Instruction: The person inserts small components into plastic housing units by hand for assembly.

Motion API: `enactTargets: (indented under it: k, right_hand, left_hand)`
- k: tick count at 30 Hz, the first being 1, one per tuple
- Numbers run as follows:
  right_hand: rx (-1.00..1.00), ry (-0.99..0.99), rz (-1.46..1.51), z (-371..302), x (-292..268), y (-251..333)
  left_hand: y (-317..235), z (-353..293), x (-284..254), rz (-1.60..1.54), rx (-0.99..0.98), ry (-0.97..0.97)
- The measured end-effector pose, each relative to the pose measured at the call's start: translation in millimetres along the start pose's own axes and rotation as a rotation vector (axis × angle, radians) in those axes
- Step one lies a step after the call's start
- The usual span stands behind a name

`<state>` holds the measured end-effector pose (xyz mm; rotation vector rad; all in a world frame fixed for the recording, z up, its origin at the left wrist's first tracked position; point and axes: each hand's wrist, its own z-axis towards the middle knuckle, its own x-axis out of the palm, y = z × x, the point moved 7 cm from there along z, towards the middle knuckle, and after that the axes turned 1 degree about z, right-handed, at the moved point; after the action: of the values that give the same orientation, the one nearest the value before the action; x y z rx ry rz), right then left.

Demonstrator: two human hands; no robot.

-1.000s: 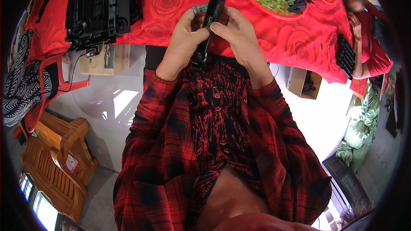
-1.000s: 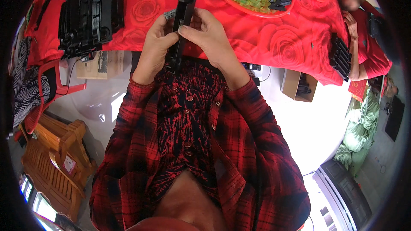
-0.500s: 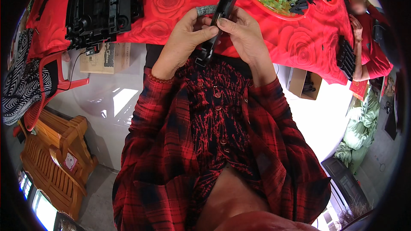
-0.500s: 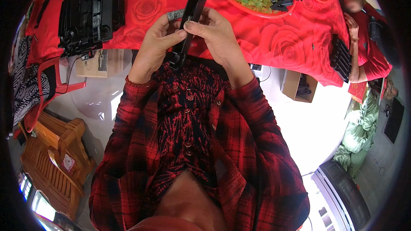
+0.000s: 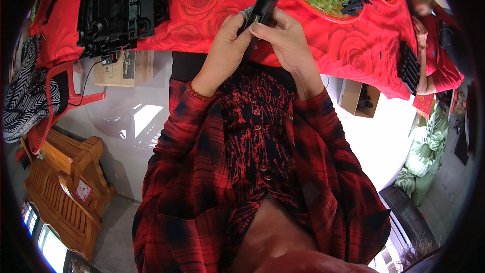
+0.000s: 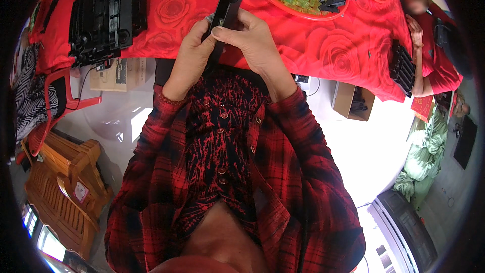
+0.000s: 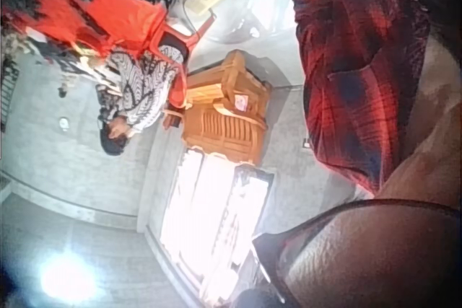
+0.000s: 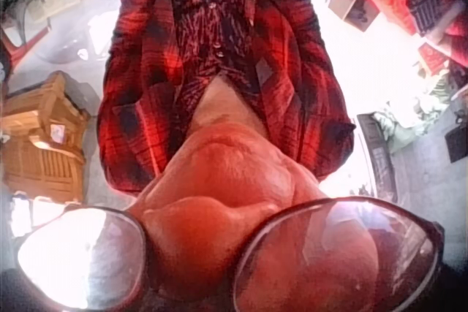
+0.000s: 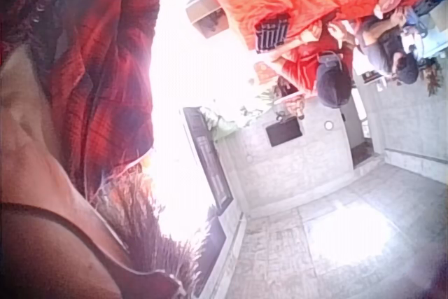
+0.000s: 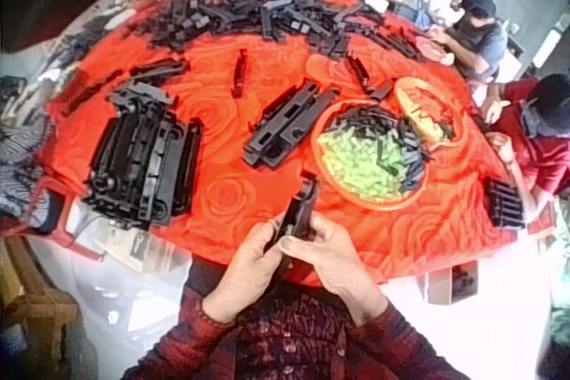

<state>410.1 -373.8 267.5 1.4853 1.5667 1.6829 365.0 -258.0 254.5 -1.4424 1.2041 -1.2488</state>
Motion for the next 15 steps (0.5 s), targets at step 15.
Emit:
enactTargets:
  k: [15]
  right_hand:
    - [-0.095,-0.088,0.009,-4.3,2.9,3.2]
  left_hand:
    - [-5.6,8.1,0.1,0.210,0.012,0.010]
